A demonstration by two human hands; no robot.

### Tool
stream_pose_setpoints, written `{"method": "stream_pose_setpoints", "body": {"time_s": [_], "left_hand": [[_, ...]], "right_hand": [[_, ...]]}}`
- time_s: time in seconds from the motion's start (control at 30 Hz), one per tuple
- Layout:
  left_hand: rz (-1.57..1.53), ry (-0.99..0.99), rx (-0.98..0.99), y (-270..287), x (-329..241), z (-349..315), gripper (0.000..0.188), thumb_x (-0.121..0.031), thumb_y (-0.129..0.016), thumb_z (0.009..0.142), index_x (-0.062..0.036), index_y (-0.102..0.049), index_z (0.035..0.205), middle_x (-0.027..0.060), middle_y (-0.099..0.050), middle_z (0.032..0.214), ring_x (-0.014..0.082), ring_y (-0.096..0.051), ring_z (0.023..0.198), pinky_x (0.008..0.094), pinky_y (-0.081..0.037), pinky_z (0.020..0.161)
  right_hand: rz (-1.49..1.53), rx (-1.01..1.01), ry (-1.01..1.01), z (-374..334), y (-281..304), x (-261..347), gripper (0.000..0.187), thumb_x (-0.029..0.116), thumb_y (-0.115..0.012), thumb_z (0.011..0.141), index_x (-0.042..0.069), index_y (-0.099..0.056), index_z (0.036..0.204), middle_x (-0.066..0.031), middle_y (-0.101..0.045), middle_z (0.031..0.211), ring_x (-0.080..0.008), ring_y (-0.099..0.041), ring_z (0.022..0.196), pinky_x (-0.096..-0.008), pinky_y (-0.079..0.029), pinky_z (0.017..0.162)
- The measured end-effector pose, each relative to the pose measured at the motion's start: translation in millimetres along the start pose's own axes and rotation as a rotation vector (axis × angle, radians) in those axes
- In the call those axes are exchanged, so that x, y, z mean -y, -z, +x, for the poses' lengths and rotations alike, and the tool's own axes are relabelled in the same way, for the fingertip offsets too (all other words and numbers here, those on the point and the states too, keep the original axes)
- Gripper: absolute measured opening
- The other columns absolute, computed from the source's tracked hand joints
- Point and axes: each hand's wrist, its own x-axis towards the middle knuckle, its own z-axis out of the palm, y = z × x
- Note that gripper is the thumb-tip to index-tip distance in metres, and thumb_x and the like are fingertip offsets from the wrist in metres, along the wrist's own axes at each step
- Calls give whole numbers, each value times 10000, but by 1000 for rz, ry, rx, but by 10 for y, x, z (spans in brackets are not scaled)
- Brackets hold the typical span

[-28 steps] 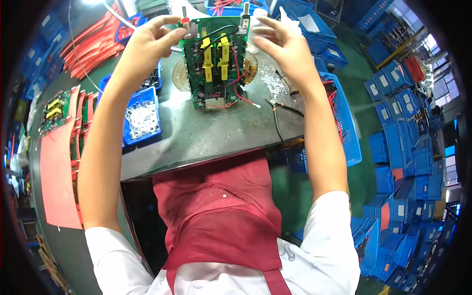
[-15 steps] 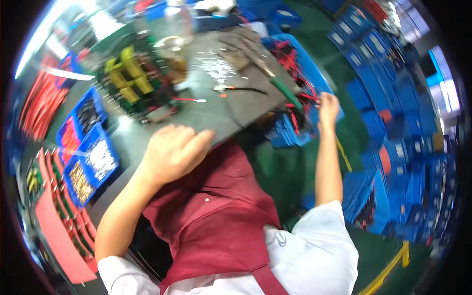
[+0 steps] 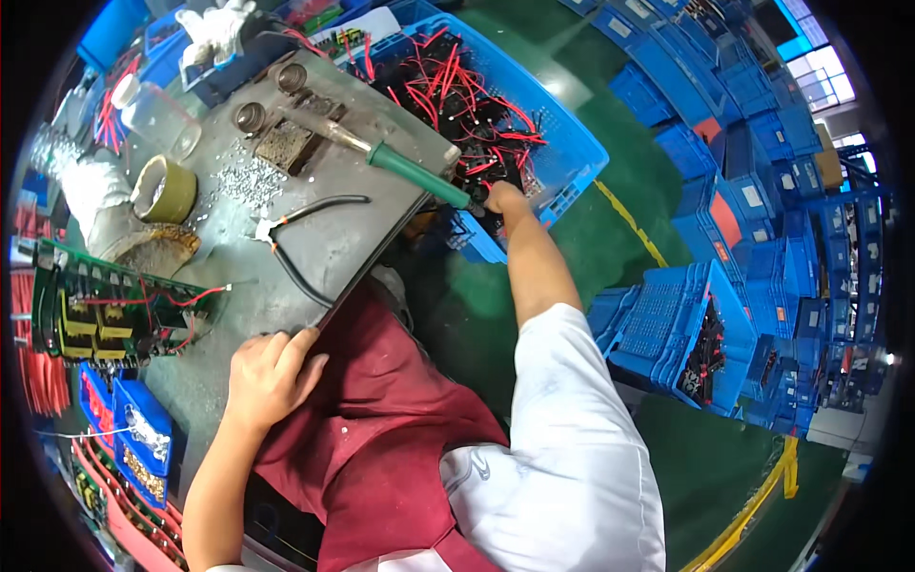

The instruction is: Assembling and soldering components onto a printed circuit board at a factory workstation.

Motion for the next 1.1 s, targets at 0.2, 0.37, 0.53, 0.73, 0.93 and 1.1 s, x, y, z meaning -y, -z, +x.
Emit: {"method": "stream_pose_setpoints", "body": {"time_s": [0.2, 0.37, 0.53, 0.73, 0.93, 1.1], "left_hand": [[8, 26, 17, -116, 143, 117, 445, -157, -871, 789, -56, -657, 1166, 88, -608, 792, 306, -603, 634, 433, -494, 601], [10, -11, -34, -48, 30, 70, 437, -160, -871, 792, -52, -658, 1157, 84, -595, 782, 297, -604, 622, 421, -495, 584], [35, -29, -70, 158, -294, -177, 420, -159, -864, 804, -54, -662, 1157, 81, -601, 790, 292, -614, 631, 417, -501, 592], [-17, -16, -116, 407, -659, -523, 384, -153, -839, 838, -57, -667, 1169, 88, -612, 805, 312, -630, 675, 431, -513, 634], [-57, -8, -163, 712, -873, -867, 290, -138, -814, 862, -55, -693, 1112, 112, -615, 801, 339, -629, 687, 434, -513, 647], [-500, 246, -380, 1378, -1126, -1158, 208, -124, -733, 981, 9, -702, 1138, 95, -696, 853, 182, -665, 735, 331, -534, 700]], "right_hand": [[149, -290, -158, 18, -71, 347, 306, 167, -675, 911, 64, -793, 1174, -230, -748, 1249, -362, -723, 1204, -478, -585, 1007], [157, -652, -11, -421, 585, -86, 203, 181, -653, 926, 49, -786, 1003, -252, -770, 1107, -414, -758, 1031, -482, -611, 907], [528, -713, 240, -1768, 1349, -453, 467, 514, -753, 923, 64, -819, 1027, -200, -781, 918, -324, -761, 860, -437, -563, 788], [342, -968, 115, -3371, 1526, -491, 527, 615, -782, 842, 107, -837, 976, -152, -791, 909, -316, -761, 862, -430, -566, 783], [398, -1508, 430, -4871, 2258, -546, 386, 383, -838, 925, 9, -761, 868, -34, -565, 622, -69, -472, 623, -297, -405, 569], [115, -1248, 950, -6462, 2427, 242, 237, 121, -859, 864, -17, -681, 790, -22, -573, 656, -86, -495, 627, -272, -345, 556]]}}
